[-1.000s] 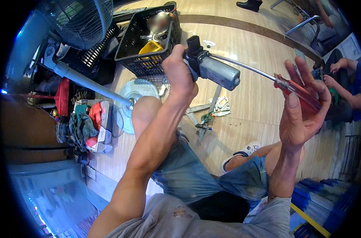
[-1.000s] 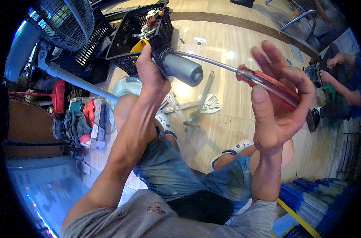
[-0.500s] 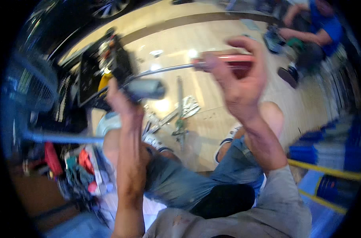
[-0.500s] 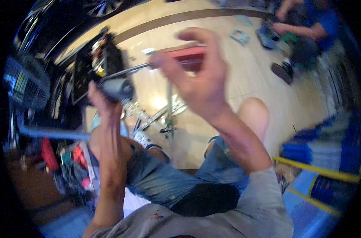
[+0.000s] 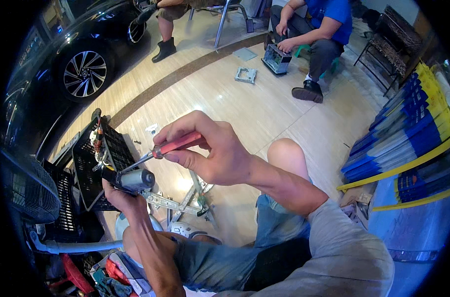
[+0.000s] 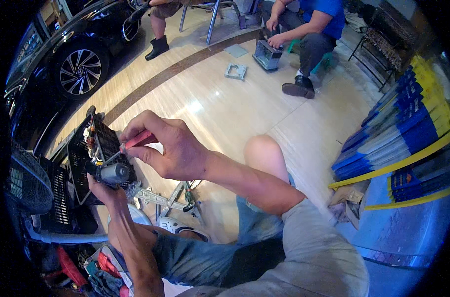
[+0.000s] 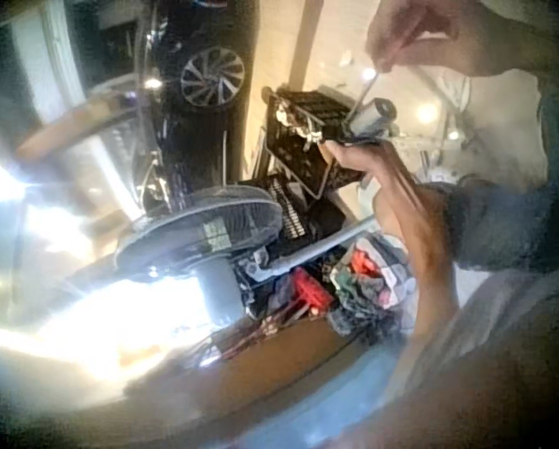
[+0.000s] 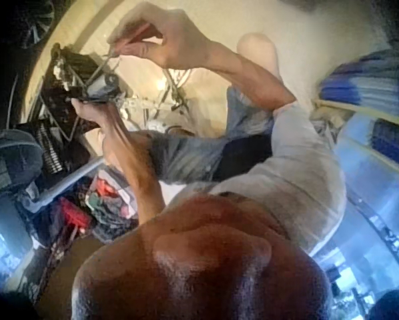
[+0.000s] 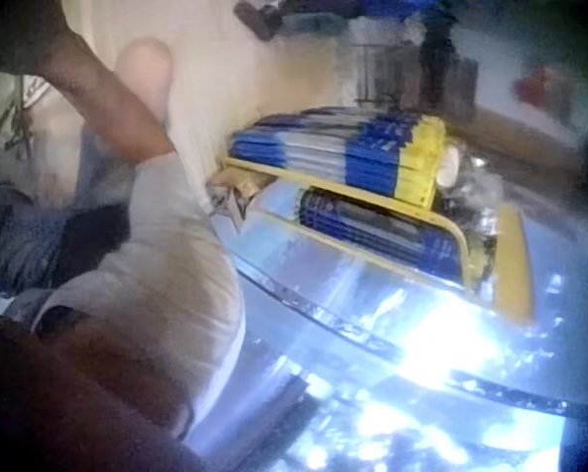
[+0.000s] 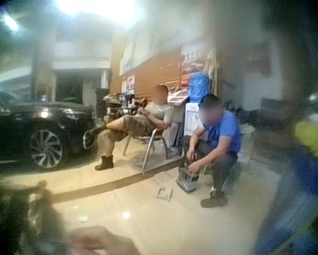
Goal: The person uses a screwdriver to loosen and remove screws from a motor assembly, detaches the metal casing, and then drives screws into the plastic housing using the screwdriver.
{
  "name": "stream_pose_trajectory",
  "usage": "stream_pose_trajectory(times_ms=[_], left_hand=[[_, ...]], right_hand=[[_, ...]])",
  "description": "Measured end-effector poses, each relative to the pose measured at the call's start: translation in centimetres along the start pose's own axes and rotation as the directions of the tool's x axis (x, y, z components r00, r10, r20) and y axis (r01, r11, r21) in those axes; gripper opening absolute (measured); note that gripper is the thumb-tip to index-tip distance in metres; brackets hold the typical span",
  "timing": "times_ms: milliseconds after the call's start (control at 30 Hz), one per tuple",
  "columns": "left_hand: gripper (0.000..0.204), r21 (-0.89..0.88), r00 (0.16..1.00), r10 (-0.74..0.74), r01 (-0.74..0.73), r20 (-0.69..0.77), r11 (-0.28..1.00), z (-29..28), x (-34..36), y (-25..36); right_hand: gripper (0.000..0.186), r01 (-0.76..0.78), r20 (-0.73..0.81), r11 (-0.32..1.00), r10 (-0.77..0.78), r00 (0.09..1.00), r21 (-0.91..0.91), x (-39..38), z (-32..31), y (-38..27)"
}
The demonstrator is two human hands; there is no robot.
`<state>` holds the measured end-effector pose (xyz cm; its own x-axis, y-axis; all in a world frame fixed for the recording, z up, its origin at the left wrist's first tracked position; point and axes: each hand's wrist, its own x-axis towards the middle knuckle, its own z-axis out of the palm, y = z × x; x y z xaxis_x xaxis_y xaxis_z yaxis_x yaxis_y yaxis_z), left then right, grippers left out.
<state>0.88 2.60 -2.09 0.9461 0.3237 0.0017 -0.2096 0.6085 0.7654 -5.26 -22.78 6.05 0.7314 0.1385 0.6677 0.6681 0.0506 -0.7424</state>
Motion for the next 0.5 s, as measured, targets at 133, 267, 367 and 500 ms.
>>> stream_pose_trajectory(times_ms=[133, 267, 367, 500], left_hand=[[0.031, -0.017, 1.0, 0.003, -0.003, 0.001, 1.0, 0.03, 0.09, 0.03], [0.03, 0.016, 0.997, 0.03, -0.031, 0.075, 0.999, 0.04, 0.03, 0.24], [0.029, -0.008, 1.0, 0.027, -0.027, -0.005, 1.0, 0.04, 0.24, 0.18], [0.028, -0.021, 0.999, 0.024, -0.024, -0.021, 0.999, 0.05, -0.13, 0.42]], right_hand=[[0.028, -0.1, -0.062, 0.995, 0.099, 0.993, -0.015, -0.29, 0.32, 0.18], [0.028, -0.037, -0.055, 0.995, 0.032, 0.998, -0.097, -0.37, 0.29, 0.02], [0.029, 0.008, -0.073, 0.99, -0.019, 0.997, -0.142, -0.46, 0.52, -0.1], [0.031, 0.003, -0.104, 0.99, -0.018, 0.994, -0.142, -0.5, 0.67, 0.08]])
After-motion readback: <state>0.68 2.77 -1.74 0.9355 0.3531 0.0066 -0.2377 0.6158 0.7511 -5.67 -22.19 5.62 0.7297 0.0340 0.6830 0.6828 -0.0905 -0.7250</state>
